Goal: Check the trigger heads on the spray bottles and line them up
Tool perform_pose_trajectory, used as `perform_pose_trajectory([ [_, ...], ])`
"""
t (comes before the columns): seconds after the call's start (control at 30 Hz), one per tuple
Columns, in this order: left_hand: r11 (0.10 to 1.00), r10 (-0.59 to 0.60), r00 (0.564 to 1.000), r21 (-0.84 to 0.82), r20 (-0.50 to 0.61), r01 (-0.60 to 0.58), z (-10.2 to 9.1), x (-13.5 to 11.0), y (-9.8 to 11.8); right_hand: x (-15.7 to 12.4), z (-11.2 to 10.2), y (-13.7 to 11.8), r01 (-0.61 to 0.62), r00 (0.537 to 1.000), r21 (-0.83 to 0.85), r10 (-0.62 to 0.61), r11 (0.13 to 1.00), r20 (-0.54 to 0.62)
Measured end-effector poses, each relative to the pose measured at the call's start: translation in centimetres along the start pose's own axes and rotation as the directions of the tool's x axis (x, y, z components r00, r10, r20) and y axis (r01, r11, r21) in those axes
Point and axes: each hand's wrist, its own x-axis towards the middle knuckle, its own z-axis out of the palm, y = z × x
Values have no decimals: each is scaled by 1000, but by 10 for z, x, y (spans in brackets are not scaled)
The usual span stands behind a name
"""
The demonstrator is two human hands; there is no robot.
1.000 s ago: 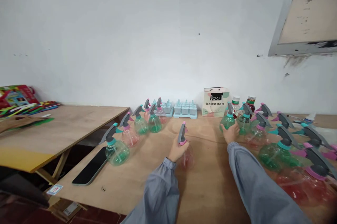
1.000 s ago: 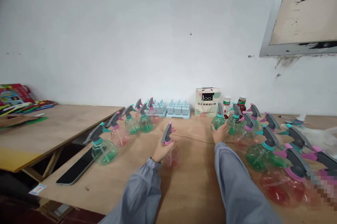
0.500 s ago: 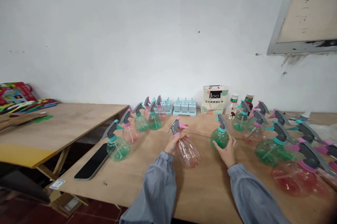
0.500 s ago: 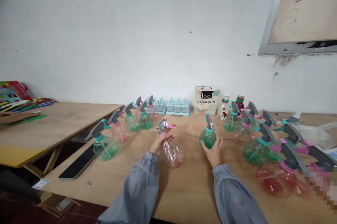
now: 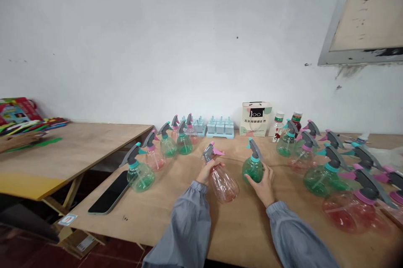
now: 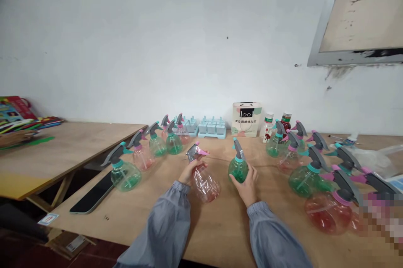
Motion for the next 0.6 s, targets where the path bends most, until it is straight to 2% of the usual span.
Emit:
perform_pose_trajectory([
  [0.13,1000,-4,999,-11,36,5,4,-3,4,0,-1,0,-8,1000,9,8,1000,3],
  [0.3,1000,10,999,14,-40,-9,5,-3,0,1,-1,-2,-4,1000,13,4,1000,0],
  [0.5,998,63,998,30,20,-64,7,-2,-4,2,-1,-2,-11,1000,24,10,1000,19],
  [0.6,997,71,997,35,-9,-71,6,-1,-4,2,-2,-3,-14,1000,21,13,1000,19],
])
